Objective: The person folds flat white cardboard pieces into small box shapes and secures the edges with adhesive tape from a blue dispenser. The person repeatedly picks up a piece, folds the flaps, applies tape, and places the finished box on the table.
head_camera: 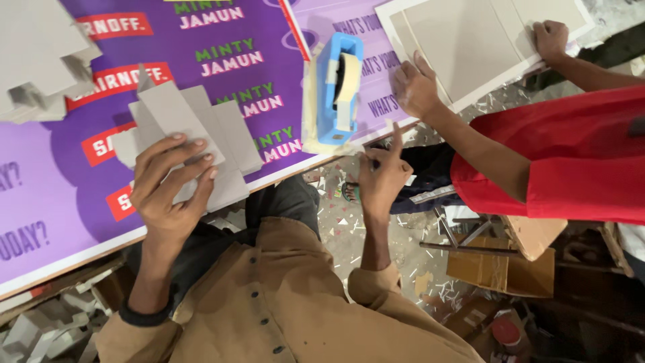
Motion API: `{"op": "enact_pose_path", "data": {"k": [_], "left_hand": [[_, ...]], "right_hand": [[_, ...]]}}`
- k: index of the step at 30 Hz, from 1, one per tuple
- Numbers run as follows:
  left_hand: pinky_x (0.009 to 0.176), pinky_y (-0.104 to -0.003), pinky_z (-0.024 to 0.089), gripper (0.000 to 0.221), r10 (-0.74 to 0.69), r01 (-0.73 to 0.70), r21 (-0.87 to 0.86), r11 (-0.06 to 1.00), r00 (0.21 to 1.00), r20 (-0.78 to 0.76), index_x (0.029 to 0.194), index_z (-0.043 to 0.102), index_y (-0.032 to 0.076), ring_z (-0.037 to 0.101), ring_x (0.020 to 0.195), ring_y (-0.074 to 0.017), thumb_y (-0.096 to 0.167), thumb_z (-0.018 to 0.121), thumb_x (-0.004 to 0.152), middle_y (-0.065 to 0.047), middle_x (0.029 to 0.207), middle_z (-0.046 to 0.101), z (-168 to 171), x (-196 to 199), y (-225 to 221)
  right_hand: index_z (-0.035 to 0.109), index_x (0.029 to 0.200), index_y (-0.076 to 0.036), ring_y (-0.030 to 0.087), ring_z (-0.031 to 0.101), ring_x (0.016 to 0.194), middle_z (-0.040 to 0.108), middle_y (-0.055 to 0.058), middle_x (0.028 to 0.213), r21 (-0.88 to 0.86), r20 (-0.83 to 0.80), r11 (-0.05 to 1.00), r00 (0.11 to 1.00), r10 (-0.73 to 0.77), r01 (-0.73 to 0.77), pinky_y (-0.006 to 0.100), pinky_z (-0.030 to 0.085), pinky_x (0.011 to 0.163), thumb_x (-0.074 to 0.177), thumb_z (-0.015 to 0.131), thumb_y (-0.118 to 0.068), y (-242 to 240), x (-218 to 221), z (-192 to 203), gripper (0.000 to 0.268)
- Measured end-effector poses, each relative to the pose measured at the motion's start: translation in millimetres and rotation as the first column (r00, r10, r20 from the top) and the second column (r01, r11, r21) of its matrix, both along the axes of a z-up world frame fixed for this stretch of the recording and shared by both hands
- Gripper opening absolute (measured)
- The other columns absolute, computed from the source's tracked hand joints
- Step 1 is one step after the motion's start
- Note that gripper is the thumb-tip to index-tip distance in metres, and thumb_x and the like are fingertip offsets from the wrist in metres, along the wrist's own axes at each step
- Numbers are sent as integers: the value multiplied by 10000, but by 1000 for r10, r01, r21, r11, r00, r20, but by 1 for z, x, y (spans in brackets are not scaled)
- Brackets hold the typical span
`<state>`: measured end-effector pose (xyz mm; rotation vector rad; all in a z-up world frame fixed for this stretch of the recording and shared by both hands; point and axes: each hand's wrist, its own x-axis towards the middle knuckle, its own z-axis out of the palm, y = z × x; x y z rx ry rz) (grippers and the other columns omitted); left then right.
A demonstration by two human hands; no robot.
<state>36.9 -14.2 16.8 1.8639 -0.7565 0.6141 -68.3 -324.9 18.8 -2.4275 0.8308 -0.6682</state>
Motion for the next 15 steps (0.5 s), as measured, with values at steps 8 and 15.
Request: {"op": "enact_pose_path", "data": {"k": [8, 15], "left_hand": [[1093, -516, 457, 403, -130, 119, 146, 982, 989, 65, 1098, 591, 50, 539, 1317, -349, 327, 742, 849, -118, 1335, 633, -6, 8, 8], [1185, -516, 426, 552, -257, 252, 135, 958, 966, 20, 1094, 447, 109, 395, 1447, -348, 487, 750, 829, -130, 1462, 553, -17, 8, 15]], "right_hand": [[13, 1672, -191, 306, 602, 1229, 577, 146, 1442, 22, 610, 605, 490, 623, -796, 391, 418, 1127, 859, 733, 108, 93, 20, 23, 1127], [117, 1665, -106, 96, 716, 799, 537, 245, 1563, 386, 571, 482, 614, 545, -787, 196, 537, 668, 865, 791, 83, 144, 66, 35, 1063]]}}
